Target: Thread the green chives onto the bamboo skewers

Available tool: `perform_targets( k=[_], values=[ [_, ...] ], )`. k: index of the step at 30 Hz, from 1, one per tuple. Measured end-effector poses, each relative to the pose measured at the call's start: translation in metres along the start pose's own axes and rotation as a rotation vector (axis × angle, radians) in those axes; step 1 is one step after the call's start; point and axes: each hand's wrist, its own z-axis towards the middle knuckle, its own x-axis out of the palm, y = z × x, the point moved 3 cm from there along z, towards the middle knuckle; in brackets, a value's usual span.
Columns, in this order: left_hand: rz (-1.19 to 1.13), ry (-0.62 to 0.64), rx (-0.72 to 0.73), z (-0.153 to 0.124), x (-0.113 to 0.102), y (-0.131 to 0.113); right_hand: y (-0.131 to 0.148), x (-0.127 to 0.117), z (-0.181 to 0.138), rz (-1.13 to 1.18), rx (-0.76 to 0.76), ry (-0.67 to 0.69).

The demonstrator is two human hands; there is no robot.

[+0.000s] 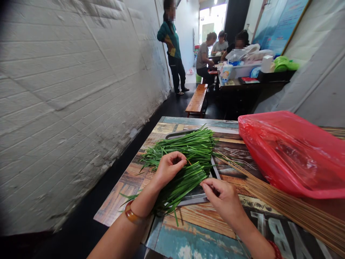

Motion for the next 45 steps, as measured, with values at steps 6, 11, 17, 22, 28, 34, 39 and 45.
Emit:
perform_targets(
  k=[6, 11, 17, 22, 28, 34, 39, 45],
  values=[
    [-0.004, -0.007, -0.012, 0.000, 0.000, -0.002, 0.000, 0.000, -0.001, 0.007, 0.008, 0.005],
    [0.009, -0.015, -0.001, 0.000, 0.000, -0.002, -0.003, 0.000, -0.001, 0.011, 0.007, 0.005],
    [0.047, -0.018, 0.018, -0.001, -0.001, -0.001, -0.002, 0.000, -0.001, 0.027, 0.019, 0.000],
    [0.176, -0.032, 0.163, -0.003, -0.001, -0.008, 0.000, -0.001, -0.001, 0.031, 0.028, 0.000],
    [0.277, 0.017, 0.289, -0.003, 0.000, -0.010, -0.003, 0.000, 0.000, 0.020, 0.027, 0.026],
    [0.257, 0.100, 0.294, -0.005, 0.003, -0.010, -0.005, 0.001, 0.001, 0.031, 0.033, 0.014],
    [0.192, 0.193, 0.232, -0.006, 0.002, -0.015, -0.006, 0.002, 0.001, 0.026, 0.017, 0.021],
    [0.245, 0.262, 0.164, -0.007, 0.002, -0.018, -0.004, 0.001, 0.000, 0.030, 0.008, 0.005]
  ],
)
